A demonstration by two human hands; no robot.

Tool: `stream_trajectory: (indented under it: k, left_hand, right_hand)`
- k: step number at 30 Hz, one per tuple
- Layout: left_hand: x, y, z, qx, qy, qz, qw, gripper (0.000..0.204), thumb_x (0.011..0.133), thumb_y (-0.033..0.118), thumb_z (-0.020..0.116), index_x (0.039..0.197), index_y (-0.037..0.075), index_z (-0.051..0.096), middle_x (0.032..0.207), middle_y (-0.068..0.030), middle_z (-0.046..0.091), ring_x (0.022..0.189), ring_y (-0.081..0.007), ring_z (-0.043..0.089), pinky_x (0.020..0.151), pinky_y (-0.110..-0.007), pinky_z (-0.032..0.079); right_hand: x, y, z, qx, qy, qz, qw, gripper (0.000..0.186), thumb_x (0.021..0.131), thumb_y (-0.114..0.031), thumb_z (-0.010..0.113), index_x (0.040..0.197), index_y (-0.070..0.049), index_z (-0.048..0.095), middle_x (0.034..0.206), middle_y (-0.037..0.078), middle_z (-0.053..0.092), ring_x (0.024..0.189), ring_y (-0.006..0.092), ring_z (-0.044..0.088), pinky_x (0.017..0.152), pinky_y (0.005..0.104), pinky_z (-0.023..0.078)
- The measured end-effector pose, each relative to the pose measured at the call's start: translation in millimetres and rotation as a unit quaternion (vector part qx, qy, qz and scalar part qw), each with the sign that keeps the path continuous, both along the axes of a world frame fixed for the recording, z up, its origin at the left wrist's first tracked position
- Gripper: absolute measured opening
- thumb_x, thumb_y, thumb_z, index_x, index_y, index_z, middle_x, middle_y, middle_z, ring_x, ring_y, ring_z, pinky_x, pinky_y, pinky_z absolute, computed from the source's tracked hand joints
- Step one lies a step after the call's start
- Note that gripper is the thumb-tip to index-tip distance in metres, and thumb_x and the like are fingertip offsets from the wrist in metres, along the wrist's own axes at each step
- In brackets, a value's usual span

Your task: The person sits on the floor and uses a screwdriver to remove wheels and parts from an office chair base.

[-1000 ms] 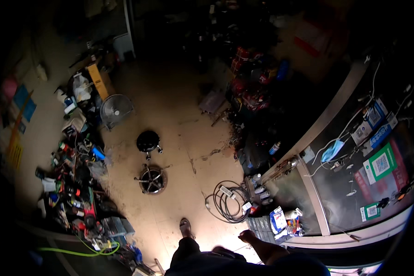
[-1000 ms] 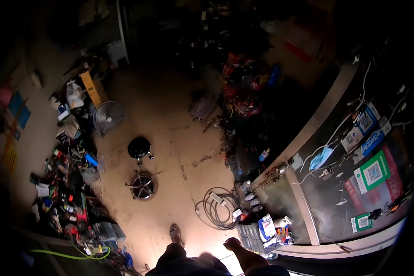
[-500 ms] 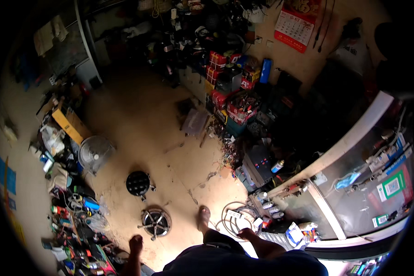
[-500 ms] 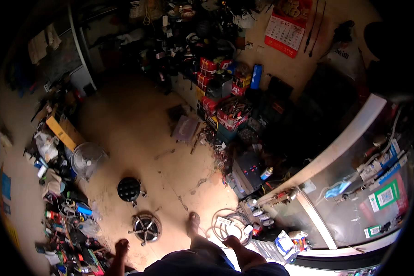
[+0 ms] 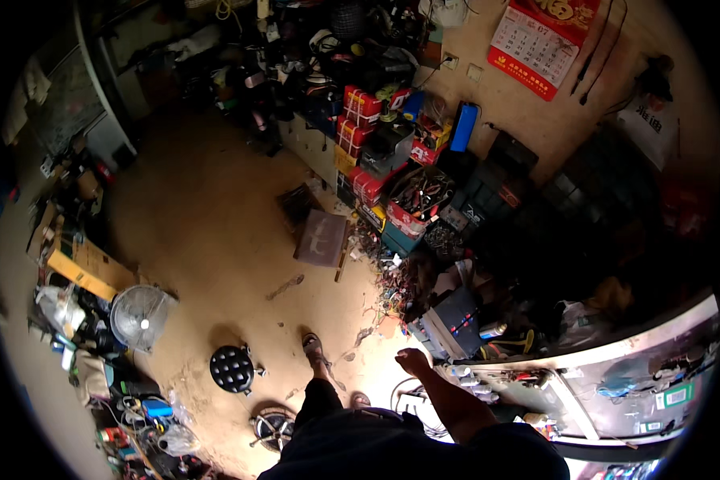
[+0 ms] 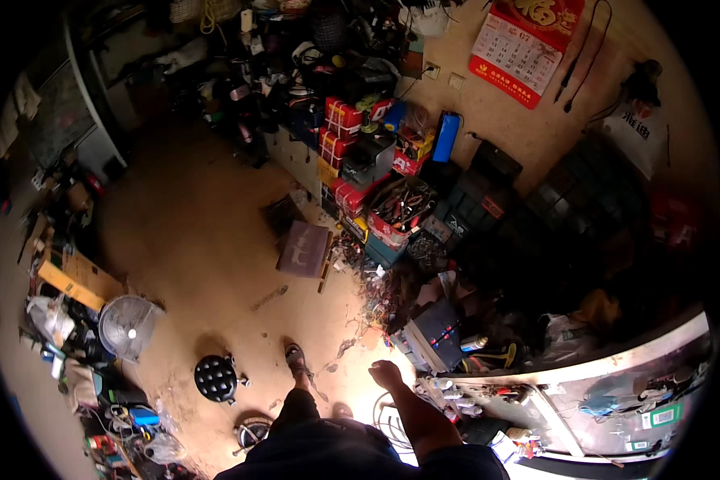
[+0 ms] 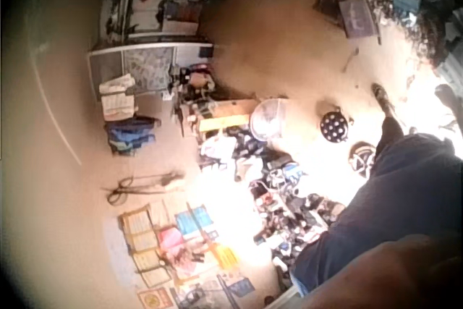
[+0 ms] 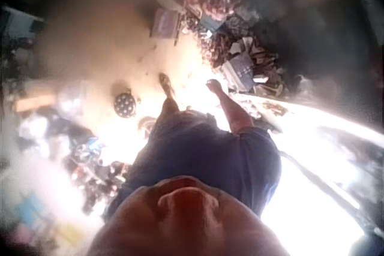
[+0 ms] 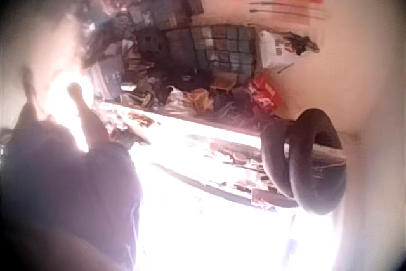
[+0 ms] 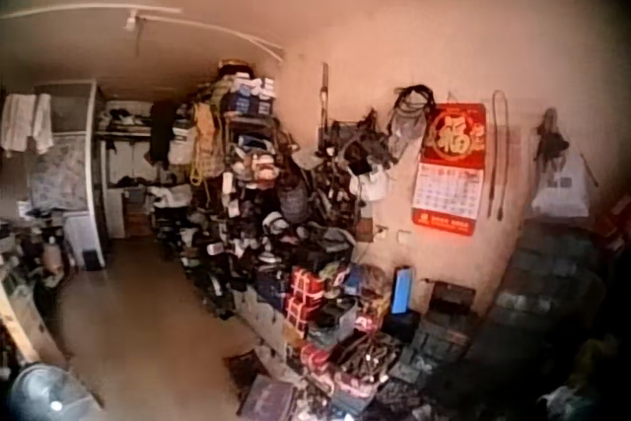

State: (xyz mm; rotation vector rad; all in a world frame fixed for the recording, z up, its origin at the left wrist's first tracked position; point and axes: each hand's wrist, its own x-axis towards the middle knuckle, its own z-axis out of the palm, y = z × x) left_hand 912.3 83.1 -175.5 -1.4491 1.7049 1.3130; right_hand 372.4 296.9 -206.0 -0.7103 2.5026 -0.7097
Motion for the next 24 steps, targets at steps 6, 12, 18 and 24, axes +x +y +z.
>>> stream_trajectory:
  k: [6, 12, 18, 24]
  left_hand:
    - [-117.3, -190.0, -40.5, -0.093, 0.048, -0.153, 0.983, 0.035, 0.095, 0.034, 0.056, 0.103, 0.006, 0.076, 0.092, -0.0101, 0.076, 0.092, -0.0274, 0.072, 0.08, -0.044, 0.055]
    - [-289.5, -411.2, 29.6, -0.278, 0.137, -0.125, 0.943, 0.022, 0.091, 0.019, 0.064, 0.101, 0.003, 0.073, 0.087, -0.0142, 0.074, 0.08, -0.0239, 0.07, 0.073, -0.037, 0.055]
    - [-388.1, -446.8, 25.7, -0.172, 0.163, -0.057, 0.97, 0.021, 0.095, 0.017, 0.063, 0.107, 0.001, 0.071, 0.082, -0.0071, 0.069, 0.071, -0.0146, 0.064, 0.063, -0.029, 0.053]
    - [-418.8, -347.3, 51.0, -0.028, -0.047, -0.168, 0.984, 0.027, 0.093, 0.021, 0.062, 0.109, 0.0, 0.069, 0.095, -0.0151, 0.074, 0.088, -0.0239, 0.074, 0.07, -0.037, 0.059]
  right_hand:
    - [-77.0, -64.7, -53.1, 0.151, -0.009, 0.02, 0.988, 0.031, 0.091, -0.039, 0.058, 0.089, -0.011, 0.072, 0.103, 0.01, 0.074, 0.1, 0.0328, 0.069, 0.088, 0.0451, 0.055]
    - [-178.0, -155.2, -16.5, -0.01, 0.128, -0.058, 0.99, 0.025, 0.09, -0.026, 0.058, 0.079, -0.006, 0.07, 0.086, 0.015, 0.069, 0.088, 0.036, 0.068, 0.078, 0.0466, 0.054]
    - [-395.1, -200.5, -38.1, 0.048, 0.208, -0.167, 0.963, 0.025, 0.094, -0.03, 0.056, 0.087, -0.008, 0.067, 0.088, 0.016, 0.069, 0.086, 0.0374, 0.069, 0.075, 0.0486, 0.056]
    - [-634.2, -213.9, -73.6, -0.013, 0.216, -0.344, 0.913, 0.022, 0.088, -0.028, 0.059, 0.088, -0.006, 0.067, 0.086, 0.02, 0.069, 0.079, 0.0415, 0.069, 0.068, 0.0526, 0.056]
